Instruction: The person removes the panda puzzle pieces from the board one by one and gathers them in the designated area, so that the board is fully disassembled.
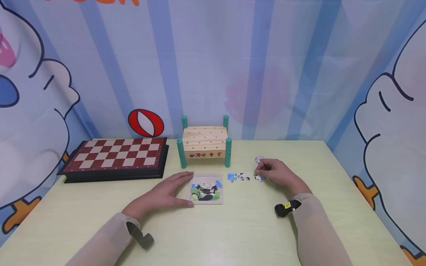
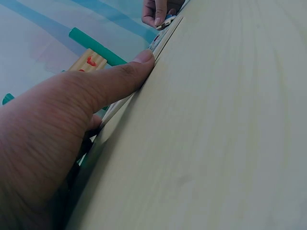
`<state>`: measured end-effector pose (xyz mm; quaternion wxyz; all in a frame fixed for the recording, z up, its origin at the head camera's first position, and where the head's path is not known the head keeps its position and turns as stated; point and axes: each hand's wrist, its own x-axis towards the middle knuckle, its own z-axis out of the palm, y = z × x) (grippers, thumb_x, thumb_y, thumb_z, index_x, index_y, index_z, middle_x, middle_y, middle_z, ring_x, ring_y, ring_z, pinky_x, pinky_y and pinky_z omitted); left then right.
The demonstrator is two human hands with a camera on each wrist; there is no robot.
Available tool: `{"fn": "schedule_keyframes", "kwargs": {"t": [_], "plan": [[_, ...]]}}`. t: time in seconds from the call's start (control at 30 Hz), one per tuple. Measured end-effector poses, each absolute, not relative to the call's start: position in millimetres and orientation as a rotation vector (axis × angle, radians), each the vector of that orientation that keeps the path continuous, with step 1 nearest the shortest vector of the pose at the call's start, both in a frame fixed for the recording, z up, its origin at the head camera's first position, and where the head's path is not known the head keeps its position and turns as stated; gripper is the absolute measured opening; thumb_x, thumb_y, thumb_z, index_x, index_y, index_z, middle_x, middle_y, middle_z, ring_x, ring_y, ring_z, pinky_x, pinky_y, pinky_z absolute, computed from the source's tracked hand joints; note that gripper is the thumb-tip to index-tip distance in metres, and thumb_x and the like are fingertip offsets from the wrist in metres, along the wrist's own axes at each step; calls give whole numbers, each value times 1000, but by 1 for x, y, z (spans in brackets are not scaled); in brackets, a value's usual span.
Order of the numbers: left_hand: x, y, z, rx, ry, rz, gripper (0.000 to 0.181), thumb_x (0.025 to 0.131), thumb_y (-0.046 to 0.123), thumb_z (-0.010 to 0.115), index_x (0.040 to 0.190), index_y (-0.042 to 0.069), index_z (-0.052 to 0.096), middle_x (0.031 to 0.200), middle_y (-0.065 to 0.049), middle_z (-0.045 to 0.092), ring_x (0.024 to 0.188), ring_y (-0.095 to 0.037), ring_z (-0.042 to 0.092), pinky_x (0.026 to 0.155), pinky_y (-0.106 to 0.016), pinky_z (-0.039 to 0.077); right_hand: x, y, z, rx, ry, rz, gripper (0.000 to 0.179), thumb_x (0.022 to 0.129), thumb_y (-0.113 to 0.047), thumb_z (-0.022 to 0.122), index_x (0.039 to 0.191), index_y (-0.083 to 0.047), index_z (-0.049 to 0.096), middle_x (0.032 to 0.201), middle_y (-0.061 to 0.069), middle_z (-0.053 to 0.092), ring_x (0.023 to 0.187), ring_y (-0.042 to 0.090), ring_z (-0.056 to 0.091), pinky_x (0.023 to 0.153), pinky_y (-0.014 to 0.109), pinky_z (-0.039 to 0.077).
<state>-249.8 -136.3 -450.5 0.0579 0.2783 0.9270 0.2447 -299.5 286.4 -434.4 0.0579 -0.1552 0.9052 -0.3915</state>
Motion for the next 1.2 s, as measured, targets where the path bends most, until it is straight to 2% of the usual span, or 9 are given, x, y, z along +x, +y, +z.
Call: {"fn": "schedule_keyframes", "kwargs": {"t": [0.47,0.7,1.2], "plan": [[-249,-135,-450,843,2816,734,107,74,81,65,158,22,36,162,8,31,149,-15,25,120,-43,26,-299,287,-435,-477,2750,-1190,12,97,-27,69,96,-15,71,108,5,66,106,26,57,93,43,43],[-247,-135,-446,823,2803,752,104,75,75,70,158,22,36,162,8,31,149,-16,25,120,-44,26,-298,286,-434,-464,2749,-1186,12,97,-26,69,96,-15,71,111,5,66,110,27,56,96,45,42],[-246,-135,-445,819,2797,750,103,76,74,70,158,21,35,162,7,30,150,-17,25,120,-46,26,-298,281,-433,-477,2764,-1115,7,96,-22,70,95,-16,71,110,5,66,115,30,55,100,49,41]]}}
